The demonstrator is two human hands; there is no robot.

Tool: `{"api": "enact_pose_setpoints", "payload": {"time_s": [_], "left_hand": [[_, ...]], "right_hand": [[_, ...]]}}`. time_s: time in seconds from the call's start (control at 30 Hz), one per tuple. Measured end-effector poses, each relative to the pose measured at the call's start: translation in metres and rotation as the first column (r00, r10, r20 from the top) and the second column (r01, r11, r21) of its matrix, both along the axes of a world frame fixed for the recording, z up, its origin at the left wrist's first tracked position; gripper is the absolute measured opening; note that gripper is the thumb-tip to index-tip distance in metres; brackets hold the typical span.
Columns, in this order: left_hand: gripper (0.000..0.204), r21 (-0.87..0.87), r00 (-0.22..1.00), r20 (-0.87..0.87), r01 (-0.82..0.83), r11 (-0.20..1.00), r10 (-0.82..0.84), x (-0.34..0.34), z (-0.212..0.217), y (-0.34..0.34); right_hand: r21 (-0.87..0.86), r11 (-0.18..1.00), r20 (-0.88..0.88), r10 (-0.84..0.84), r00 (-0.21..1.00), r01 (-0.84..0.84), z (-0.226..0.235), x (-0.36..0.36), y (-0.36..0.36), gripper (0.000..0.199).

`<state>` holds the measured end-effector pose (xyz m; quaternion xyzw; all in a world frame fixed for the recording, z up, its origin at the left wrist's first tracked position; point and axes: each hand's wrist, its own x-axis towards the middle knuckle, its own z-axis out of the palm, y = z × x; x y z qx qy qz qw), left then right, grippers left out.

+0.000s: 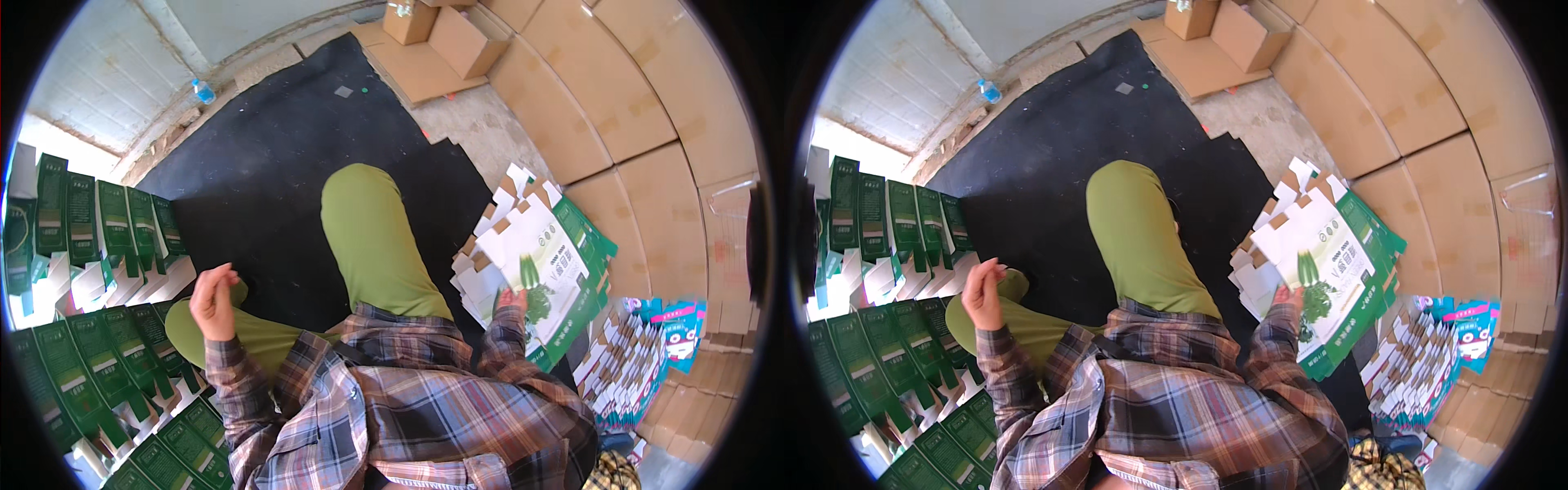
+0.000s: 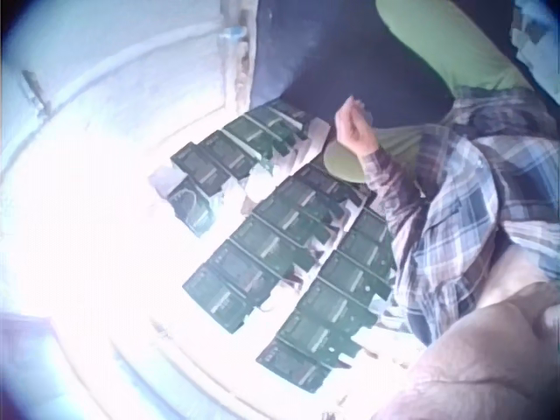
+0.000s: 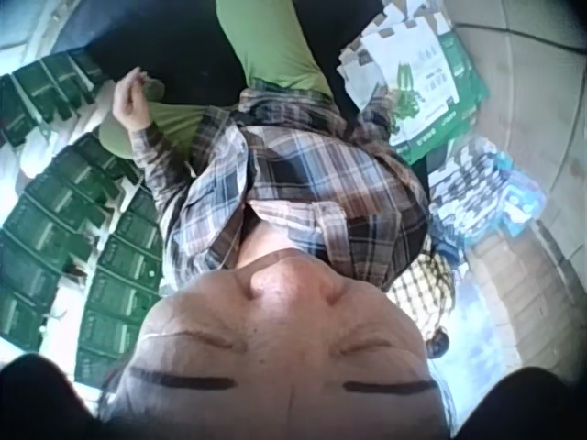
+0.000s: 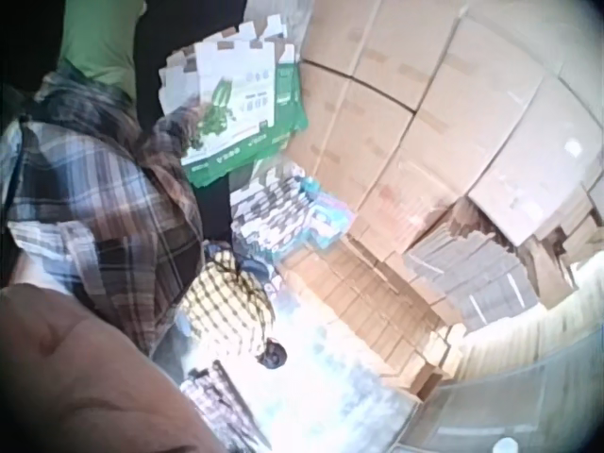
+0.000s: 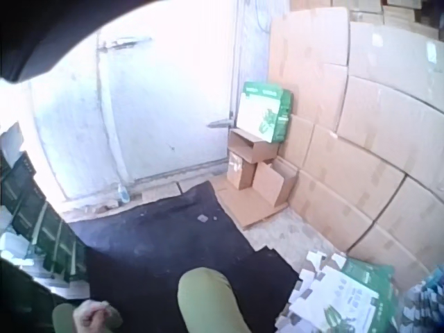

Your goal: Folding and assembling cardboard boxes from flat printed sheets in a production environment.

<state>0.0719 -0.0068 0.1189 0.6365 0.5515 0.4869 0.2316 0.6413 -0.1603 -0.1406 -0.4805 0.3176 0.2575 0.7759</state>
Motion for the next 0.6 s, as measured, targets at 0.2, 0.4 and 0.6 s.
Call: {"api": "enact_pose_setpoints", "payload": {"time_s": [0.2, 0.4, 0.6], "left_hand": [[0.018, -0.127, 0.974, 0.226, 0.029, 0.991, 0.001, -0.013, -0.021, 0.018], [0.025, -0.305, 0.92, 0.374, 0.003, 0.952, 0.116, -0.035, -0.035, 0.029], [0.04, -0.27, 0.804, 0.536, -0.126, 0.955, 0.258, -0.053, -0.028, 0.025]], "right_hand": [[0.048, 0.971, 0.262, 0.213, 0.941, -0.233, 0.117, -0.001, 0.079, 0.029], [0.157, 0.645, 0.485, 0.61, 0.627, -0.748, 0.231, -0.057, 0.138, 0.025], [0.192, 0.146, 0.598, 0.767, 0.234, -0.97, 0.331, -0.112, 0.222, 0.037]]}}
